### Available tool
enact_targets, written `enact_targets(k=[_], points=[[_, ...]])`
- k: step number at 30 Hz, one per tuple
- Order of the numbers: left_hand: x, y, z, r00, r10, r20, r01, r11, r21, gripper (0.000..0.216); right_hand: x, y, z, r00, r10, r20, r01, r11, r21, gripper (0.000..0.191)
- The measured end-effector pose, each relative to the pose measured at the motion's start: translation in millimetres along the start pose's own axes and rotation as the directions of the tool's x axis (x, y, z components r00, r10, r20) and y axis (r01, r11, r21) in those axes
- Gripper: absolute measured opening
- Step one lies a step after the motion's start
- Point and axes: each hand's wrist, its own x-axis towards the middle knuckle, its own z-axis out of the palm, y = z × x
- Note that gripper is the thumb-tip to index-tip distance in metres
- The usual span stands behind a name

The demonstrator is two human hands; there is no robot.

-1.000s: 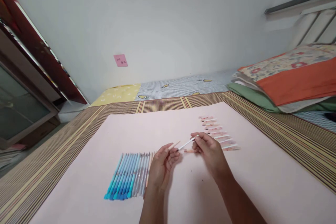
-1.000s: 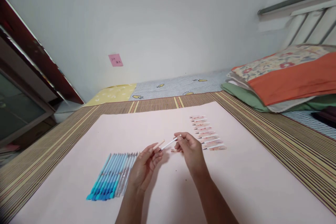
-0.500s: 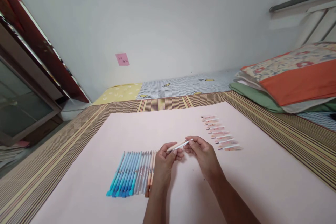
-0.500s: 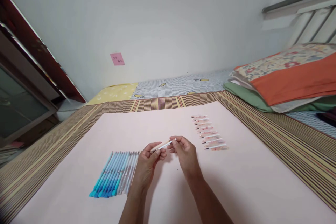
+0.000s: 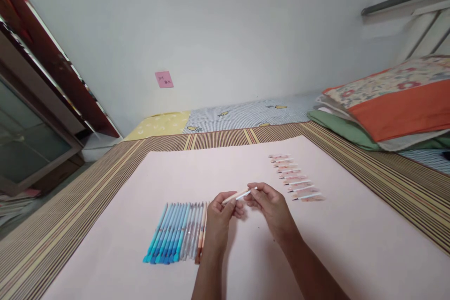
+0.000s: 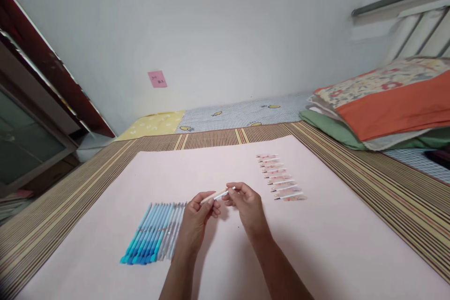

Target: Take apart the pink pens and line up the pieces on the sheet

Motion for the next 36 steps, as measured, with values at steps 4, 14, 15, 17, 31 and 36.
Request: enact_targets(k=[4,14,15,17,31,36], points=[[0.3,2.5,-4.4,0.997,-0.032,0.063,0.029,0.998,0.051,0.036,-3.6,-13.4,-7.9,0.945,-0.253,0.21,0.313,0.885,-0.345,0.031],[5.4,-9.4,-3.8,0.994,-0.104,0.018,0.104,0.995,0.012,0.068,33.7,-16.3,-24.8,0.93,0.104,0.352,0.023,0.941,-0.338,0.025],[7.2,-11.4,-5.2,0.993,-0.11,-0.043,0.11,0.994,-0.011,0.076,47.9,-16.2,-28.1,0.934,0.11,0.34,0.022,0.932,-0.362,0.026],[9.8,-13.4,-7.8,0.982,-0.114,-0.152,0.107,0.993,-0.054,0.079,81.9,-15.5,-35.0,0.959,0.065,0.275,0.049,0.919,-0.391,0.024],[6.2,-3.0,-3.2,0.973,-0.186,-0.135,0.164,0.974,-0.159,0.055,228.8,51.4,-45.1,0.991,-0.126,0.05,0.122,0.681,-0.722,0.012],[4.3,0.1,-3.4,0.972,-0.2,-0.124,0.181,0.971,-0.153,0.055,233.9,55.8,-54.7,0.984,-0.156,0.085,0.152,0.49,-0.859,0.016]])
